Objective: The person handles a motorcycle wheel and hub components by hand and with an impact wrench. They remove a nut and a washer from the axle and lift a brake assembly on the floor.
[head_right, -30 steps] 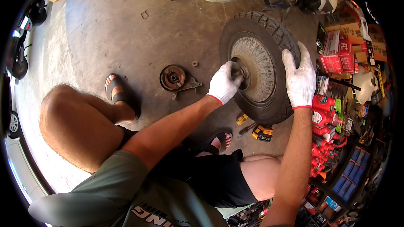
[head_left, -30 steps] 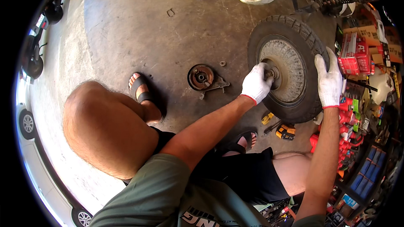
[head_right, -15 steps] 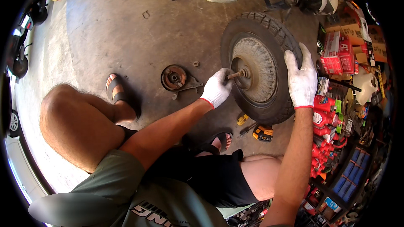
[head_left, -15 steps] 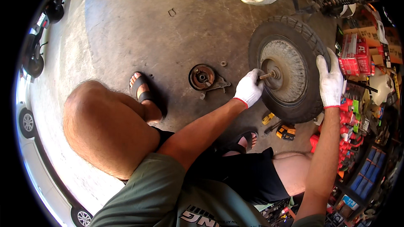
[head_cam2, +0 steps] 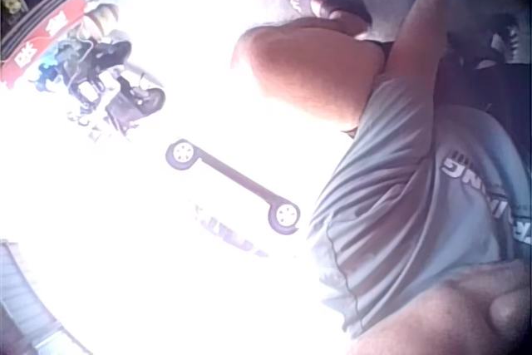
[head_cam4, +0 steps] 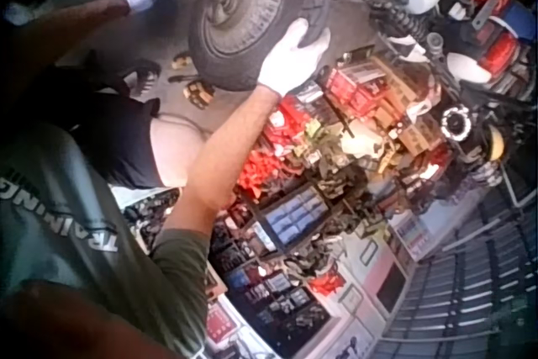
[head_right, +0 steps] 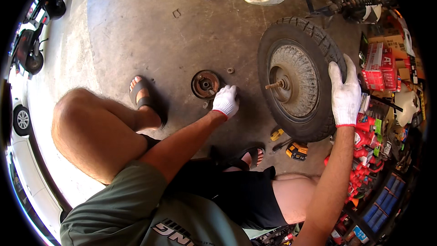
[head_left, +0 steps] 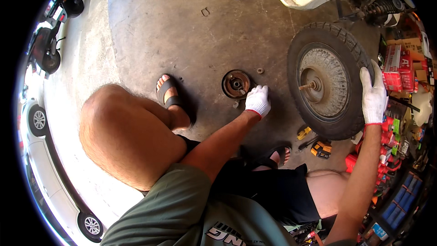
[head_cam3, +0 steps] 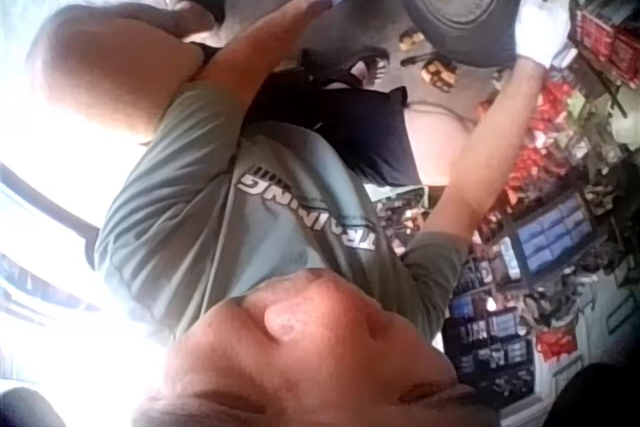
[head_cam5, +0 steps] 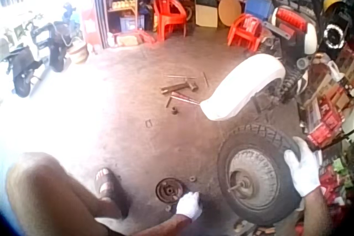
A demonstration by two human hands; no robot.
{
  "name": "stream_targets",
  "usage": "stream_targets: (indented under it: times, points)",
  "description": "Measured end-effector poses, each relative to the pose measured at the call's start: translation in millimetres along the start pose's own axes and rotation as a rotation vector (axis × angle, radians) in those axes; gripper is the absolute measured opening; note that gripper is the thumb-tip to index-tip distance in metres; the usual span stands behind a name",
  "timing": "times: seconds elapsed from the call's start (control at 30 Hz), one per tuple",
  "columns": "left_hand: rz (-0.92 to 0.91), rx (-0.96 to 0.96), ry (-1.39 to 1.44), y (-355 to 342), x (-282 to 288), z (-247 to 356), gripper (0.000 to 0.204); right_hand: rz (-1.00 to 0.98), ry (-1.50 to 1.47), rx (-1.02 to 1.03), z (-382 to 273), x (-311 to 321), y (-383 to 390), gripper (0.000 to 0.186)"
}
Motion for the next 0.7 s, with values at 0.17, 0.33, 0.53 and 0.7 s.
stream_targets:
  times: [0.17, 0.33, 0.53, 0.7]
  points:
    - [0.097, -0.013, -0.044, -20, 8, -10, 0.030, 0.017, 0.002, -0.001, -5, 2, 2, 0.055]
    - [0.053, -0.001, -0.232, -59, 18, -8, 0.039, 0.001, 0.000, -0.033, -8, 1, 3, 0.054]
    - [-0.043, -0.021, -0.390, -93, 23, -17, 0.043, 0.007, 0.065, 0.020, -8, 4, 2, 0.053]
    - [-0.023, -0.091, -0.379, -100, 13, -28, 0.033, 0.011, 0.019, -0.005, -8, 3, 3, 0.053]
Point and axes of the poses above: each hand's wrist, its own y-axis away from the middle knuckle, its own x-axis out of the back of the hand, z = x × y, the point moved 5 cm from there along -y, towards the middle knuckle, and after that the axes turned 11 degrees about -y, right-handed, at the moved point
